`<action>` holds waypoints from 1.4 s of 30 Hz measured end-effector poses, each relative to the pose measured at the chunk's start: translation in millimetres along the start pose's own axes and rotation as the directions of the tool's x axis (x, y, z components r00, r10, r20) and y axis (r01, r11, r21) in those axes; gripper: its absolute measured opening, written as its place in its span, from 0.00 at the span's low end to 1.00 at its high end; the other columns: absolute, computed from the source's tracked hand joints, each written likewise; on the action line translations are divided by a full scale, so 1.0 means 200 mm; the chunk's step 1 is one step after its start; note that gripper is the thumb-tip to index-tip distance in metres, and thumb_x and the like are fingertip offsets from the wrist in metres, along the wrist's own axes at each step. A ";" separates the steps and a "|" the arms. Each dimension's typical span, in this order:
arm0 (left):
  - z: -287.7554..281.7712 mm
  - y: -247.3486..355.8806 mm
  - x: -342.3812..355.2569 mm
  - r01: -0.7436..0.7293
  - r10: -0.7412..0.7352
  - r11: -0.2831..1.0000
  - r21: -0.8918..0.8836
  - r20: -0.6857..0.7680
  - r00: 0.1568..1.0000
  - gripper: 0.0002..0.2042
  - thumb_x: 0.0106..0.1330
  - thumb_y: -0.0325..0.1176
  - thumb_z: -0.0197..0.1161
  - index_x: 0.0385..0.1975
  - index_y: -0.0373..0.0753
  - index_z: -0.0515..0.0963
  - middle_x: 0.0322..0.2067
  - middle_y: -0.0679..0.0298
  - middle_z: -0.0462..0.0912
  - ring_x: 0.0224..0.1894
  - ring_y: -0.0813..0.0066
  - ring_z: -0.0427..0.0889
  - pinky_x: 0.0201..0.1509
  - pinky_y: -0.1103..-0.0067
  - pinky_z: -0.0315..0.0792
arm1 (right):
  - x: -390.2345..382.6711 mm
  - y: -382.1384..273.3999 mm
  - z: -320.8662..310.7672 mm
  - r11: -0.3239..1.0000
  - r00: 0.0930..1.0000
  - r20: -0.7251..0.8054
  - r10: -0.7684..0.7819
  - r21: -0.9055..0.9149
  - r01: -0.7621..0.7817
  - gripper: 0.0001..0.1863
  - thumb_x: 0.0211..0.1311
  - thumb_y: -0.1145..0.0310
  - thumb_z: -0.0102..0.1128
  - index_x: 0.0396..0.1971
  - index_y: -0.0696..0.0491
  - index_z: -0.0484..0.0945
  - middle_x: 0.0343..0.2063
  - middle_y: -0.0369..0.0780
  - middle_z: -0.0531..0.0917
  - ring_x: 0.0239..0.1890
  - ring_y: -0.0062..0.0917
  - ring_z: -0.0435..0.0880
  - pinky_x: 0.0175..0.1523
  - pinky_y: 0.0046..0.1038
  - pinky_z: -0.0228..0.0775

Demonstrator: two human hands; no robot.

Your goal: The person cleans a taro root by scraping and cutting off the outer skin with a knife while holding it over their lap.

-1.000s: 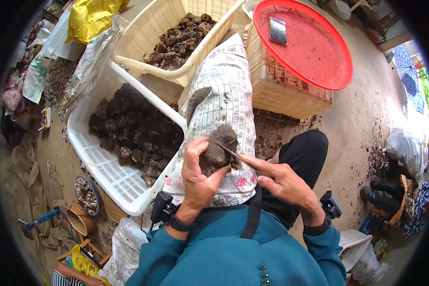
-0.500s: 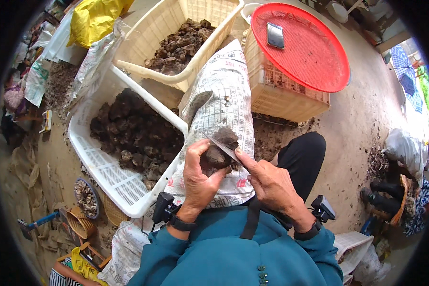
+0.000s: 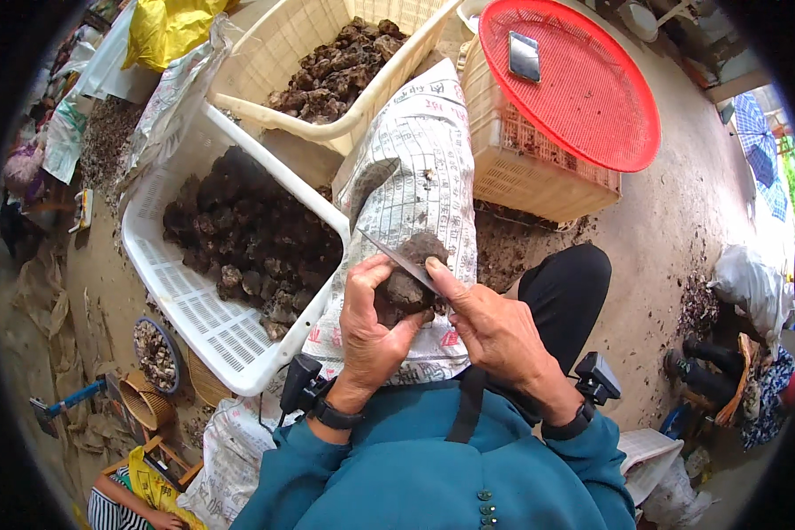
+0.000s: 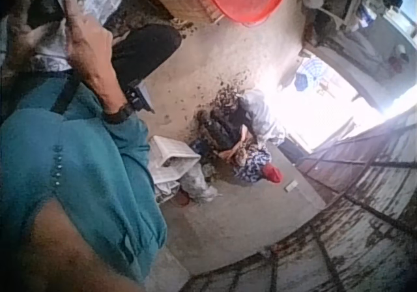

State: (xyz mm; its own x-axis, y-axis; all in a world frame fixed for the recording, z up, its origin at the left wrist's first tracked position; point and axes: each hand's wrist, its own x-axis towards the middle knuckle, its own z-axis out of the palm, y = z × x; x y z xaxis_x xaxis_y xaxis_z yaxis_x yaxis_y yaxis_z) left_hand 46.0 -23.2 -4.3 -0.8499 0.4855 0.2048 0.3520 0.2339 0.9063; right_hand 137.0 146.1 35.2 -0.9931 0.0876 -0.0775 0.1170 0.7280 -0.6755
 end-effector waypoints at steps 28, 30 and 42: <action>-0.07 0.01 0.10 0.390 -0.348 0.782 -0.485 0.178 0.920 0.31 0.54 0.30 0.77 0.58 0.35 0.71 0.52 0.62 0.74 0.54 0.73 0.76 0.61 0.76 0.70 | -0.10 0.01 -0.07 0.992 0.996 0.000 0.093 -0.088 -0.093 0.36 0.60 0.71 0.57 0.70 0.30 0.65 0.26 0.44 0.75 0.25 0.41 0.79 0.29 0.42 0.69; -0.06 0.02 0.10 0.378 -0.352 0.805 -0.458 0.145 0.925 0.29 0.54 0.29 0.76 0.57 0.35 0.72 0.49 0.63 0.75 0.52 0.73 0.76 0.60 0.76 0.70 | -0.09 -0.02 -0.05 0.983 0.992 -0.042 0.115 -0.136 -0.120 0.35 0.61 0.70 0.57 0.70 0.31 0.66 0.26 0.44 0.75 0.25 0.41 0.79 0.29 0.41 0.70; -0.08 0.05 0.12 0.441 -0.395 0.728 -0.525 0.204 0.896 0.34 0.55 0.35 0.78 0.60 0.33 0.69 0.51 0.60 0.75 0.56 0.70 0.74 0.63 0.74 0.68 | -0.09 0.06 -0.05 0.998 0.993 -0.112 0.046 -0.035 -0.051 0.34 0.61 0.71 0.59 0.68 0.33 0.68 0.27 0.43 0.77 0.26 0.42 0.79 0.30 0.42 0.71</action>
State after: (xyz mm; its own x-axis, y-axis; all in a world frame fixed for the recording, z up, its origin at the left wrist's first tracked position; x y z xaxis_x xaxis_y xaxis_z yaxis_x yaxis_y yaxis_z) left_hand 23.1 -23.0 14.9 -0.8204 0.5142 -0.2499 -0.3242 -0.0584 0.9442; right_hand 155.6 158.9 35.6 -0.9801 0.1970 -0.0260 0.1670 0.7458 -0.6449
